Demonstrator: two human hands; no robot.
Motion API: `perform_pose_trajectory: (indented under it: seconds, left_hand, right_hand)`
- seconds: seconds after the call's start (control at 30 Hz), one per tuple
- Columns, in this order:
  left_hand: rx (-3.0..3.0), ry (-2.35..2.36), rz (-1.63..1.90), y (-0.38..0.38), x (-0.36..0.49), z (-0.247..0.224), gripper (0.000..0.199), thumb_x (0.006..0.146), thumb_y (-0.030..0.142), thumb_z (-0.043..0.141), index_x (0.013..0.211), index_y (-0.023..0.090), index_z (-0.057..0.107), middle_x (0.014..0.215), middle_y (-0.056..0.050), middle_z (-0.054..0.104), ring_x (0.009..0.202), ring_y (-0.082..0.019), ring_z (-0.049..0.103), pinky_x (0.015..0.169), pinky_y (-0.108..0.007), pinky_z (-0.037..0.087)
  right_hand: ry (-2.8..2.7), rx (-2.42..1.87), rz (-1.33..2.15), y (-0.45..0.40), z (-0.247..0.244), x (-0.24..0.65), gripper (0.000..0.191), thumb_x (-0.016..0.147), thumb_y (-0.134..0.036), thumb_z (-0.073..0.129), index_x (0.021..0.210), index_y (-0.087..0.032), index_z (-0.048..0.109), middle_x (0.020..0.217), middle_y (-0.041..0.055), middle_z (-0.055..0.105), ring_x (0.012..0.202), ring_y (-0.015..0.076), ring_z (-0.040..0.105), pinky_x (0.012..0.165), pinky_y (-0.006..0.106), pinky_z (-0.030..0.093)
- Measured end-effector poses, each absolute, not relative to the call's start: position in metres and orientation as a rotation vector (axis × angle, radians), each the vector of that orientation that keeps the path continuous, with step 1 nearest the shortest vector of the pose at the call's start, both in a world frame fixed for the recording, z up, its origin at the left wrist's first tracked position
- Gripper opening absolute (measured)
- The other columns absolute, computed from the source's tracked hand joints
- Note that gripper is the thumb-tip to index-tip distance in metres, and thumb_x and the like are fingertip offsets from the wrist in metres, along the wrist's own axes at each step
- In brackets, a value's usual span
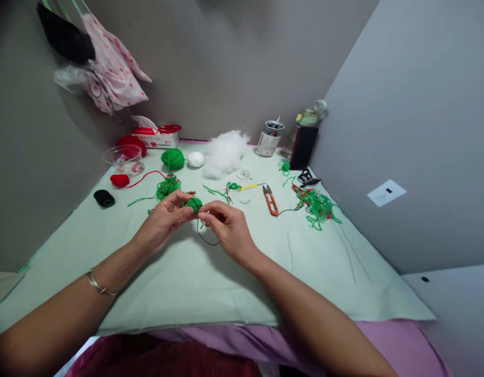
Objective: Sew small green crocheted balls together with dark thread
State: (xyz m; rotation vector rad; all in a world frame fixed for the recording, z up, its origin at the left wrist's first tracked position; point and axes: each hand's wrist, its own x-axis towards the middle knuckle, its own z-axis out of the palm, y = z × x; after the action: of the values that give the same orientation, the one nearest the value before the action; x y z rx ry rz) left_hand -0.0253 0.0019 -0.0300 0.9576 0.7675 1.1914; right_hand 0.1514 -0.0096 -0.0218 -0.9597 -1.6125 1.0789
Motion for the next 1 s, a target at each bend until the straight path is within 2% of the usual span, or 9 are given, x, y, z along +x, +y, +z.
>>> perform_pose_trajectory:
  seconds: [0.2,0.43,0.53,0.63,0.73,0.87,1.0]
  left_hand:
    - [0.949,0.732,1.178,0.001,-0.025,-0.033,0.028,0.073,0.028,0.083,0.088,0.02,0.061,0.086,0.003,0.065,0.083,-0.013,0.063,0.086,-0.032,0.053]
    - [1.212,0.921,1.296,0.003,-0.026,-0.038,0.03,0.071,0.031,0.084,0.091,0.02,0.064,0.087,0.001,0.065,0.078,-0.014,0.06,0.074,-0.028,0.047]
    - [1.291,0.937,1.292,0.005,-0.026,-0.041,0.029,0.072,0.032,0.083,0.091,0.02,0.064,0.087,0.0,0.065,0.077,-0.014,0.06,0.072,-0.028,0.046]
    - [1.346,0.956,1.277,0.006,-0.025,-0.043,0.029,0.072,0.032,0.082,0.092,0.02,0.064,0.088,0.0,0.066,0.078,-0.015,0.061,0.074,-0.029,0.047]
    - [1.432,0.993,1.273,0.006,-0.026,-0.044,0.026,0.075,0.032,0.081,0.093,0.02,0.066,0.092,-0.001,0.067,0.085,-0.017,0.062,0.081,-0.031,0.048]
    - [1.635,1.08,1.28,0.004,-0.028,-0.042,0.02,0.077,0.029,0.079,0.094,0.022,0.071,0.1,-0.004,0.07,0.103,-0.023,0.06,0.098,-0.038,0.042]
    - [1.698,1.076,1.265,0.001,-0.027,-0.04,0.02,0.077,0.027,0.078,0.095,0.024,0.071,0.102,-0.004,0.07,0.106,-0.025,0.06,0.099,-0.04,0.042]
  right_hand:
    - [-1.642,-0.959,0.906,-0.009,-0.028,0.149,0.013,0.089,-0.029,0.067,0.081,-0.018,0.068,0.073,0.0001,0.06,0.063,0.0111,0.051,0.06,0.026,0.041]
    - [-1.529,-1.149,1.267,-0.001,-0.03,0.15,0.038,0.08,-0.051,0.073,0.072,-0.017,0.06,0.059,-0.0022,0.057,0.05,0.0093,0.046,0.048,0.023,0.037]
    - [-1.425,-1.077,1.441,0.0,-0.026,0.15,0.036,0.077,-0.048,0.077,0.077,-0.017,0.058,0.063,-0.0013,0.061,0.053,0.0095,0.052,0.051,0.023,0.043]
    - [-1.353,-0.988,1.487,-0.002,-0.021,0.15,0.034,0.076,-0.042,0.079,0.083,-0.017,0.057,0.071,-0.0003,0.064,0.063,0.0119,0.061,0.062,0.026,0.052]
    - [-1.408,-0.963,1.386,-0.004,-0.021,0.152,0.028,0.084,-0.04,0.073,0.088,-0.019,0.055,0.074,-0.0002,0.064,0.07,0.0146,0.066,0.066,0.029,0.055]
    - [-1.732,-1.093,0.984,-0.006,-0.025,0.155,0.016,0.095,-0.036,0.059,0.091,-0.02,0.057,0.07,-0.0009,0.062,0.062,0.013,0.061,0.063,0.028,0.05]
    - [-1.815,-1.053,0.657,-0.006,-0.019,0.157,0.01,0.092,-0.028,0.063,0.085,-0.021,0.064,0.087,0.0038,0.064,0.069,0.0126,0.057,0.061,0.027,0.046]
